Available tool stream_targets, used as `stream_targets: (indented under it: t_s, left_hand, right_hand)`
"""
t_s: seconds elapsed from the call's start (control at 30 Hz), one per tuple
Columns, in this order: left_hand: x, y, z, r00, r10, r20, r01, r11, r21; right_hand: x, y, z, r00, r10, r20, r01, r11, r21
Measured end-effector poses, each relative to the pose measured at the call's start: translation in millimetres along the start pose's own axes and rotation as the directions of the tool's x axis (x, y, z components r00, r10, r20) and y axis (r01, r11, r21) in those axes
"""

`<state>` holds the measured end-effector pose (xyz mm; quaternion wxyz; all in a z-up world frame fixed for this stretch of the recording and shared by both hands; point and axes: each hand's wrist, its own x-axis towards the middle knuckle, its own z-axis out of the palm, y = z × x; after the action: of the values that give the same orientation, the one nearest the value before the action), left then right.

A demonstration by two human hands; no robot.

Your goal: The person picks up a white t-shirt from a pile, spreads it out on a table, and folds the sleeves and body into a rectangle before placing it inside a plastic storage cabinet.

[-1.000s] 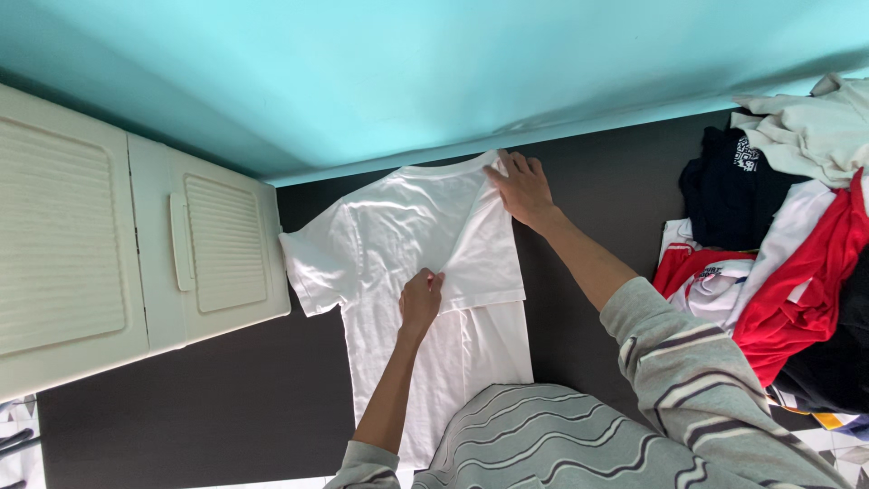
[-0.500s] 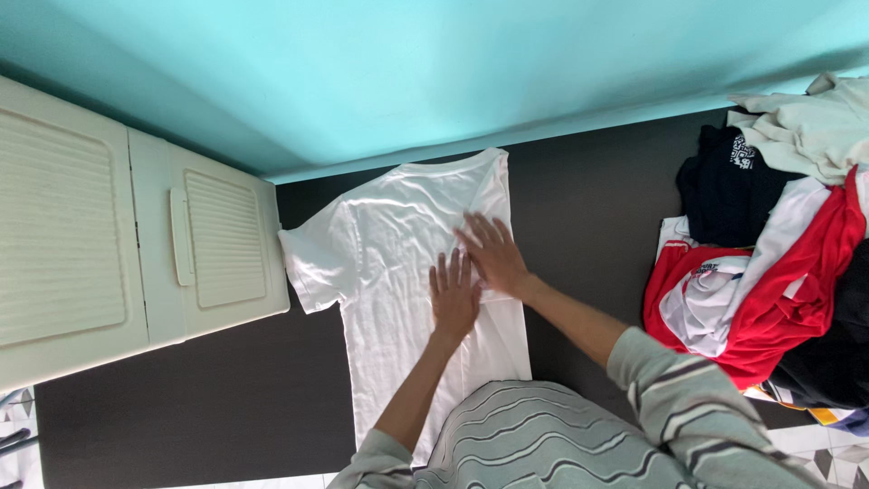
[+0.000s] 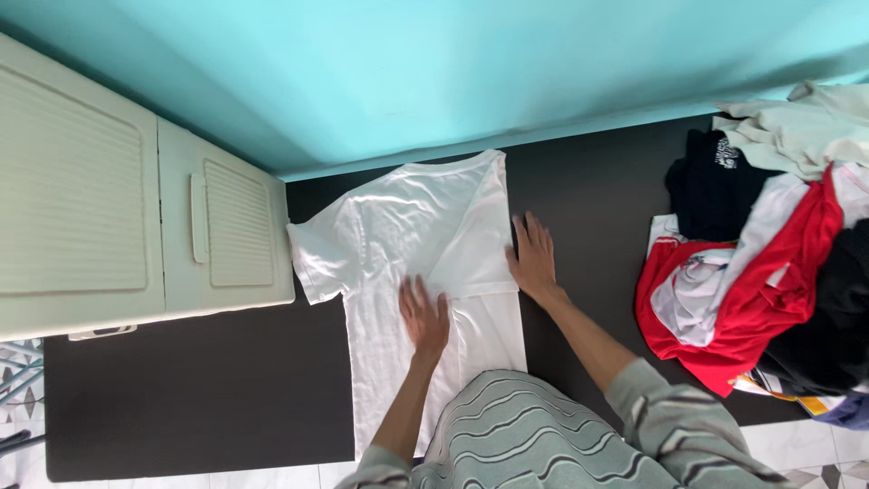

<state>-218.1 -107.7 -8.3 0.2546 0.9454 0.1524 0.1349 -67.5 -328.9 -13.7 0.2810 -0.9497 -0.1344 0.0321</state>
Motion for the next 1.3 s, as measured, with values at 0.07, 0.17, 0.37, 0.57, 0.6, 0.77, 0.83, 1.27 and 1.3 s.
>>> stream_targets:
  t_s: [0.07, 0.17, 0.37, 0.57, 0.6, 0.77, 0.83, 1.27, 1.3]
  left_hand:
    - [-20.1, 5.8, -3.8, 0.982, -0.157, 0.102, 0.158, 0.987, 0.0]
    - [-44.0, 14.1, 0.7, 0.958, -0.218, 0.188, 0.237, 0.967, -0.089]
    - [-69.9, 26.0, 21.1, 0.892, -0.34, 0.299, 0.384, 0.918, -0.102]
    - [-62.4, 8.3, 25.4, 0.816, -0.469, 0.338, 0.541, 0.826, -0.159]
    - [-64.7, 6.6, 20.3, 0.74, -0.555, 0.38, 0.643, 0.75, -0.157]
    - [-85.2, -3.2, 2.1, 0.767, -0.393, 0.507, 0.509, 0.854, -0.109]
    - [-103.1, -6.5, -0.7, 0.767, -0.312, 0.561, 0.43, 0.898, -0.088]
    - [-212.9, -14.6, -16.3, 0.735, -0.329, 0.593, 0.54, 0.814, -0.217]
    - [-218.6, -17.0, -17.5, 0.709, -0.375, 0.597, 0.615, 0.743, -0.264]
  right_hand:
    - [-32.4, -3.7, -14.8, 0.998, 0.054, -0.01, -0.053, 0.996, 0.074]
    - [-73.6, -17.4, -25.8, 0.975, 0.204, 0.091, -0.217, 0.962, 0.164]
    - [-143.7, -37.1, -36.6, 0.876, 0.364, 0.318, -0.422, 0.896, 0.139]
    - [-190.5, -51.0, -45.2, 0.808, 0.42, 0.413, -0.447, 0.894, -0.034]
    - [-195.6, -48.5, -41.6, 0.847, 0.383, 0.369, -0.405, 0.914, -0.018]
    - [-212.1, -44.7, -36.0, 0.892, 0.34, 0.298, -0.353, 0.936, -0.012]
    - [-220.8, -50.0, -41.0, 0.86, 0.382, 0.339, -0.395, 0.918, -0.031]
    - [-309.2, -39.6, -22.2, 0.886, 0.319, 0.335, -0.331, 0.943, -0.023]
    - [-314.0, -35.6, -16.3, 0.907, 0.302, 0.292, -0.313, 0.95, -0.01]
